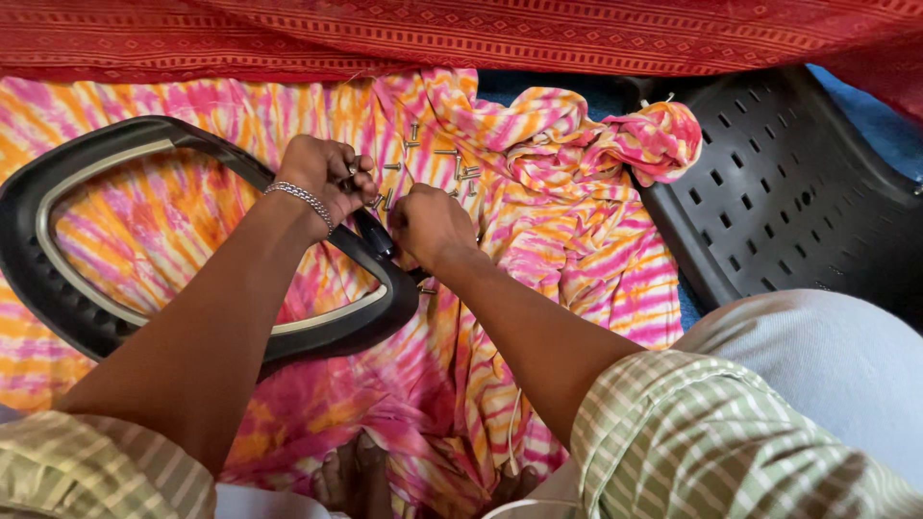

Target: The person assembles a chair by attaching a plastic armrest to the underside of the seat using a screwdriver and multiple screws. They align the armrest, insert screws, and tighten them to secure the part.

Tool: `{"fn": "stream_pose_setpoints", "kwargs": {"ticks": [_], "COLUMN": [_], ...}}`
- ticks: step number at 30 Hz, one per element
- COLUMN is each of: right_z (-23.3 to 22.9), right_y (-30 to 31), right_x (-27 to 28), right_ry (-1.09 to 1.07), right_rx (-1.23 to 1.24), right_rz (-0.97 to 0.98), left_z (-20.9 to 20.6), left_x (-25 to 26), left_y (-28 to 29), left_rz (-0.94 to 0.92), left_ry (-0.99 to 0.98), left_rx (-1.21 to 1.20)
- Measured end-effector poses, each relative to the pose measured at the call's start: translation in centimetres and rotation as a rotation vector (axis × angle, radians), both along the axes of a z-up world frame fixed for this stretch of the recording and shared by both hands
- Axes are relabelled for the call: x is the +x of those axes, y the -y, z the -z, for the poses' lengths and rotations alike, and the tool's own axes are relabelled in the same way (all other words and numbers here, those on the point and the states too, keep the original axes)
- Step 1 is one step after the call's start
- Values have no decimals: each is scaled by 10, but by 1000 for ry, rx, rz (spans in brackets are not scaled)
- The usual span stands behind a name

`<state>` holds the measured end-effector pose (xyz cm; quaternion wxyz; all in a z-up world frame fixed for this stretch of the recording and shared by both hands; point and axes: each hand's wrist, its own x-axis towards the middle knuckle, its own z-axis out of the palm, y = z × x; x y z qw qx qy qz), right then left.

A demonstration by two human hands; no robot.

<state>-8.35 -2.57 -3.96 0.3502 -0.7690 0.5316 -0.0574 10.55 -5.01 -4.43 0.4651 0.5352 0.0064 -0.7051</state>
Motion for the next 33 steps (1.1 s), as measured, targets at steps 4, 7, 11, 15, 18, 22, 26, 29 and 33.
{"fn": "stream_pose_setpoints", "kwargs": {"ticks": [4,7,11,15,18,22,26,29,33], "right_z": [-5,-3,10,27,37,45,48,47,38], "right_y": [7,17,27,27,29,37,34,37,45], "right_x": [-2,-5,-19,-43,-56,-63,-60,-55,-50], "right_ry": [155,263,430,685,846,922,808,940,944], "right_rx": [59,197,469,599,657,696,605,650,652], "right_rz": [242,504,836,927,942,988,928,899,992], "left_z": [-4,4,25,39,42,39,51,73,75], "left_x": [-3,-17,-53,-80,-91,-92,-91,-104,-94], "left_y": [7,20,40,62,69,68,65,74,54], "left_rz": [-51,156,730,1124,1292,1330,1115,740,109], "left_ry": [-14,257,1116,1476,1611,1617,1412,1207,-544], "left_rx": [97,91,-157,-615,-660,-654,-453,-336,-224]}}
